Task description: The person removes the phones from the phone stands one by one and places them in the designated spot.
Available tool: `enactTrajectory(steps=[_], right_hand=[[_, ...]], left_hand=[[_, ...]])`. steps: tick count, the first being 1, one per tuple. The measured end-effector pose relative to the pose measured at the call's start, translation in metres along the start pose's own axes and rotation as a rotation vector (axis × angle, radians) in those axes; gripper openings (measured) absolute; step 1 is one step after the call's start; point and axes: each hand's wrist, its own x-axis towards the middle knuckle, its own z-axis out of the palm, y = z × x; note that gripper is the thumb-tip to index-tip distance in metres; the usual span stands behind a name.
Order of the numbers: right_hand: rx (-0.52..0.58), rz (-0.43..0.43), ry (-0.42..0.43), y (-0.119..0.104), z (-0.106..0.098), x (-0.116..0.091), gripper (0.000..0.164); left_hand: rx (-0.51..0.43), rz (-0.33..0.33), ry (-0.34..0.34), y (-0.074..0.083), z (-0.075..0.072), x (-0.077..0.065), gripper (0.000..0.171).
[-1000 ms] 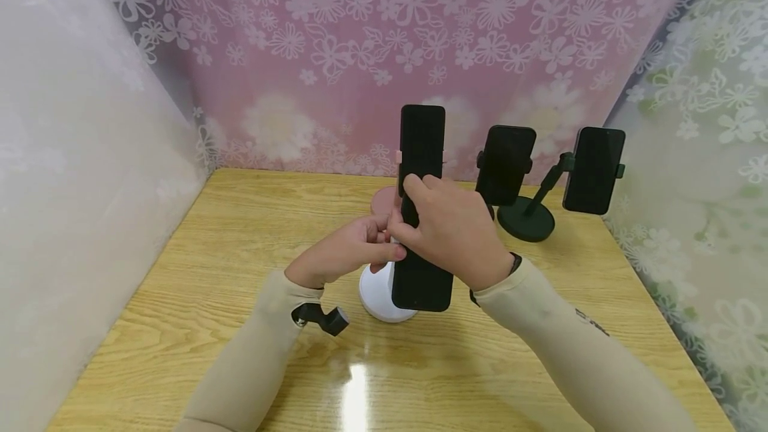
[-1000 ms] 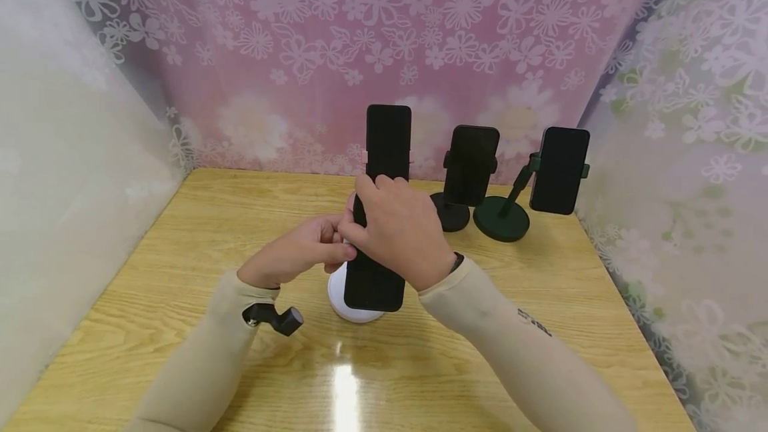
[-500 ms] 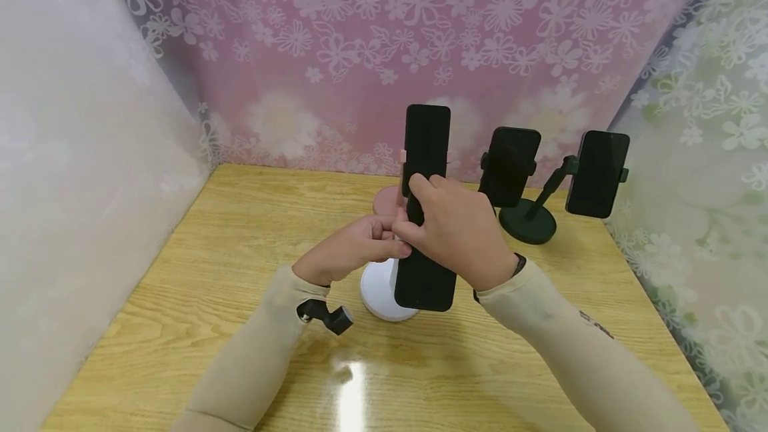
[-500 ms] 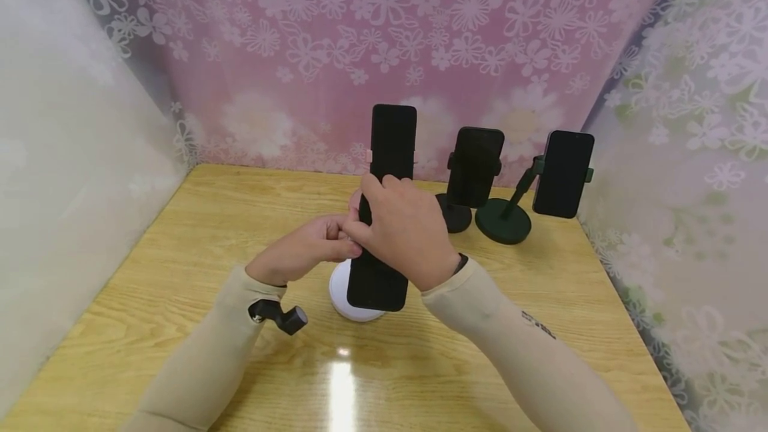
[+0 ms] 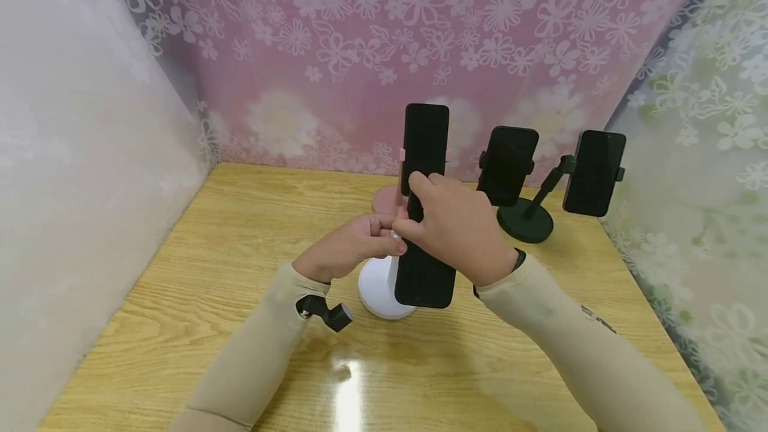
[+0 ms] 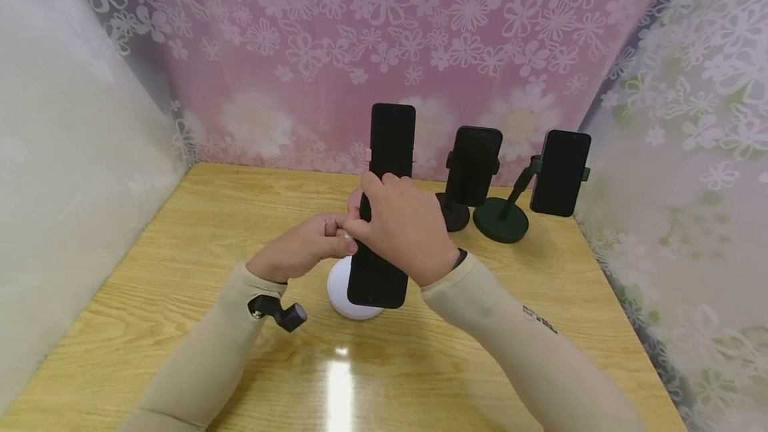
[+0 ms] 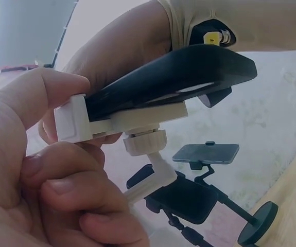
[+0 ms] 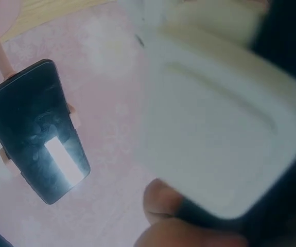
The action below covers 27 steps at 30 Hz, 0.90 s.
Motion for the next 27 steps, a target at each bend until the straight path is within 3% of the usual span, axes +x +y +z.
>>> enactTrajectory(steps=[10, 13, 18, 27], right_hand=[[0.077, 0.064, -0.071, 0.003, -0.005, 0.004, 0.025], [0.103, 0.079, -0.095, 0.005, -0.004, 0.004, 0.026], [0.124, 0.068, -0.123, 0.010, -0.005, 0.005, 0.025], [0.159, 0.018, -0.126, 0.015, -0.006, 0.002, 0.023]], left_hand=[[-0.002, -0.032, -0.002, 0.003, -0.003, 0.000, 0.076], [-0.016, -0.029, -0.013, 0.002, -0.003, 0.000, 0.085], [-0.024, -0.027, -0.034, 0.002, -0.003, 0.001, 0.082], [-0.052, 0.006, -0.101, -0.001, -0.003, 0.001, 0.054]])
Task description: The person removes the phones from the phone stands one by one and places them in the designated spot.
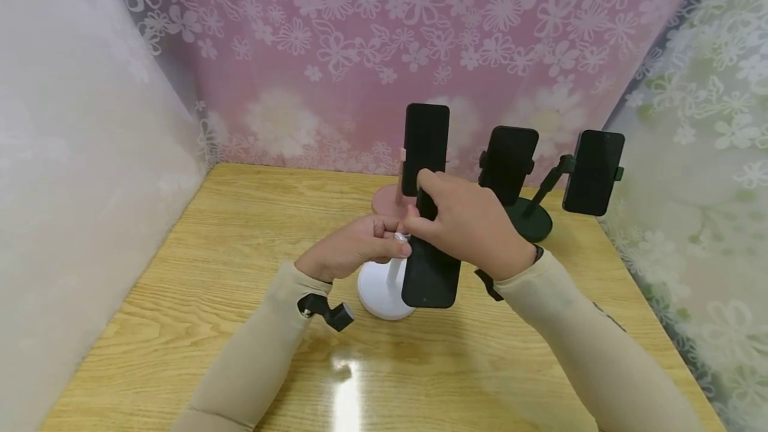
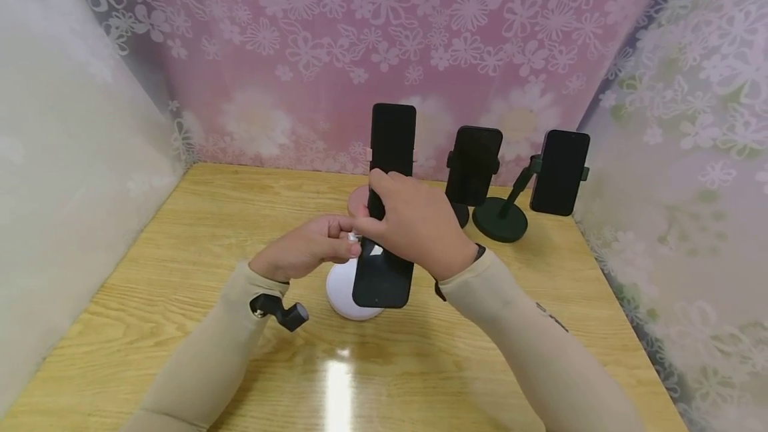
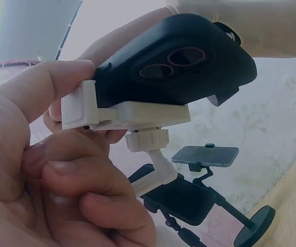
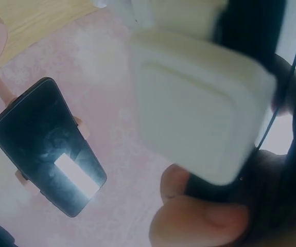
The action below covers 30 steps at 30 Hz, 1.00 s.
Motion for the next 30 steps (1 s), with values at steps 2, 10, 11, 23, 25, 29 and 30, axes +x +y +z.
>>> enactTrajectory(steps=[2, 10, 11, 23, 25, 29, 30], right_hand=[[0.007, -0.013, 0.008, 0.000, 0.000, 0.000, 0.024], [0.086, -0.024, 0.023, 0.005, 0.002, -0.002, 0.021], [0.103, -0.017, 0.017, 0.006, 0.003, -0.002, 0.020], [0.176, -0.039, 0.056, 0.011, 0.005, 0.000, 0.016], [0.177, -0.047, 0.075, 0.012, 0.007, -0.002, 0.018], [0.170, -0.087, 0.122, 0.014, 0.010, -0.005, 0.025], [0.168, -0.103, 0.135, 0.015, 0.011, -0.006, 0.026]], left_hand=[[0.001, 0.002, 0.001, 0.000, 0.000, -0.001, 0.054], [-0.015, 0.017, 0.018, -0.005, 0.001, 0.000, 0.053], [-0.014, 0.020, 0.019, -0.005, 0.002, 0.000, 0.053], [-0.049, 0.017, 0.033, -0.007, 0.004, 0.007, 0.051], [-0.069, 0.013, 0.045, -0.007, 0.005, 0.008, 0.049], [-0.069, 0.017, 0.085, -0.007, 0.008, 0.008, 0.048], [-0.048, 0.020, 0.099, -0.007, 0.008, 0.008, 0.049]])
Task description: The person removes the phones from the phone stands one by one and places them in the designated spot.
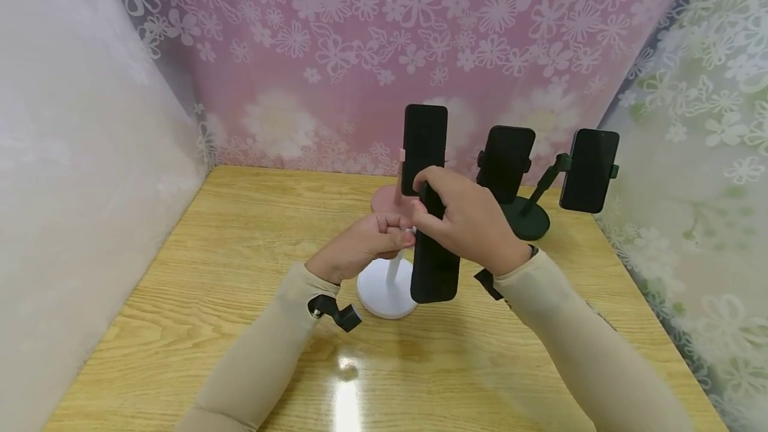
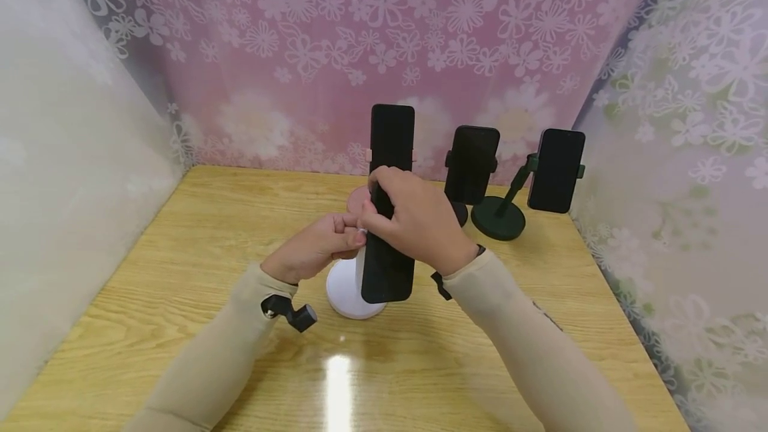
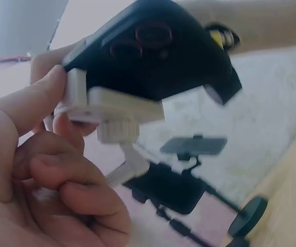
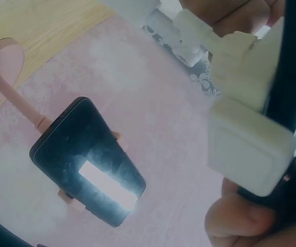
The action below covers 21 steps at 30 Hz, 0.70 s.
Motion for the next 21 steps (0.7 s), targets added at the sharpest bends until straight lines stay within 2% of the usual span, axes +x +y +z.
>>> enactTrajectory(steps=[6, 9, 12, 15, 18, 21], right_hand=[[-0.007, -0.084, 0.039, 0.004, 0.003, -0.006, 0.033], [-0.004, -0.112, 0.064, 0.004, 0.004, -0.009, 0.035], [0.029, -0.147, 0.105, 0.001, 0.005, -0.013, 0.034], [0.072, -0.206, 0.162, -0.003, 0.004, -0.016, 0.031], [0.100, -0.290, 0.271, -0.005, 0.005, -0.021, 0.032], [0.139, -0.435, 0.510, -0.006, 0.007, -0.027, 0.038]], left_hand=[[0.148, 0.026, 0.048, 0.001, -0.002, -0.002, 0.058], [0.218, 0.055, 0.052, 0.003, -0.001, -0.005, 0.045], [0.338, 0.117, 0.061, 0.006, 0.002, -0.008, 0.028], [0.446, 0.171, 0.076, 0.008, 0.006, -0.009, 0.027], [0.506, 0.210, 0.072, 0.009, 0.007, -0.009, 0.039], [0.537, 0.247, 0.053, 0.011, 0.007, -0.009, 0.042]])
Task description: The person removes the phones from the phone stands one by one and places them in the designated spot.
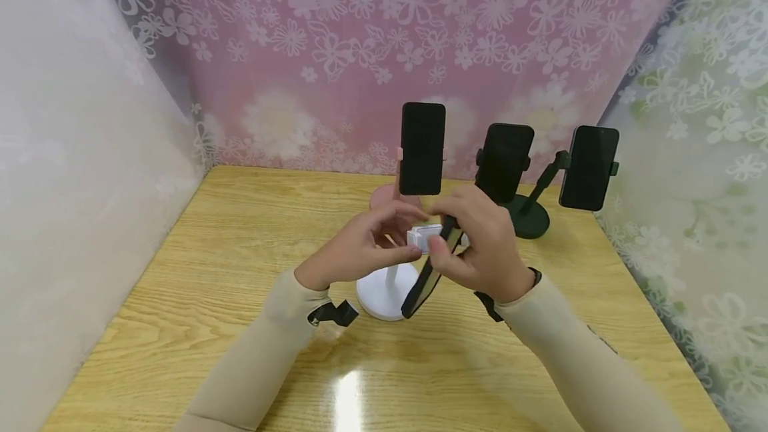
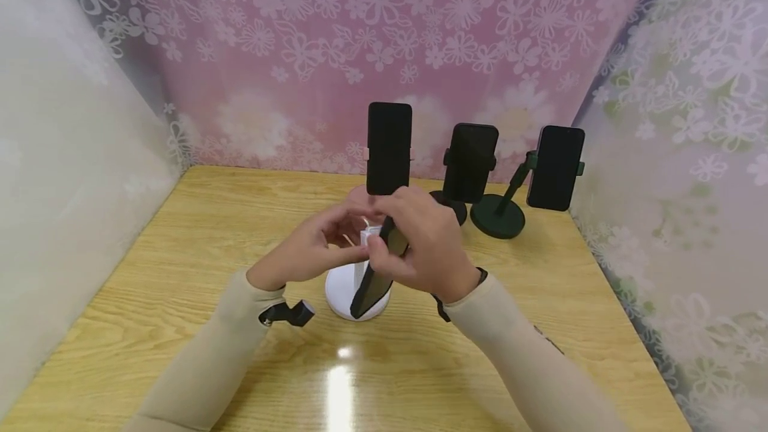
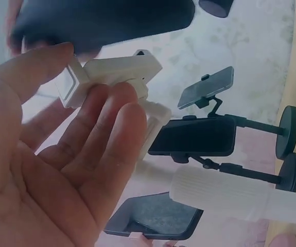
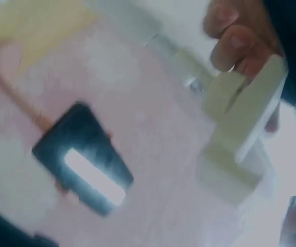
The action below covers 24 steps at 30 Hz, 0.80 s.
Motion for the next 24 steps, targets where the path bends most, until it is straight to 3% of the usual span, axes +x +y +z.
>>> enactTrajectory(steps=[4, 7, 10, 15, 24], right_hand=[[0.009, -0.210, 0.328, -0.006, -0.002, -0.007, 0.044], [-0.026, -0.278, 0.388, -0.007, -0.008, -0.015, 0.045], [-0.076, -0.293, 0.323, -0.001, -0.016, -0.029, 0.046], [-0.155, -0.257, 0.107, 0.025, -0.033, -0.068, 0.043], [-0.366, 0.002, -0.317, 0.081, -0.061, -0.139, 0.032]], left_hand=[[0.038, 0.009, 0.011, 0.001, -0.002, 0.001, 0.034], [0.043, -0.015, 0.017, 0.003, -0.002, 0.001, 0.033], [0.041, -0.034, 0.018, 0.004, -0.001, 0.000, 0.033], [0.042, -0.055, 0.030, 0.006, -0.001, -0.001, 0.032], [0.043, -0.061, 0.016, 0.005, -0.001, 0.000, 0.033]])
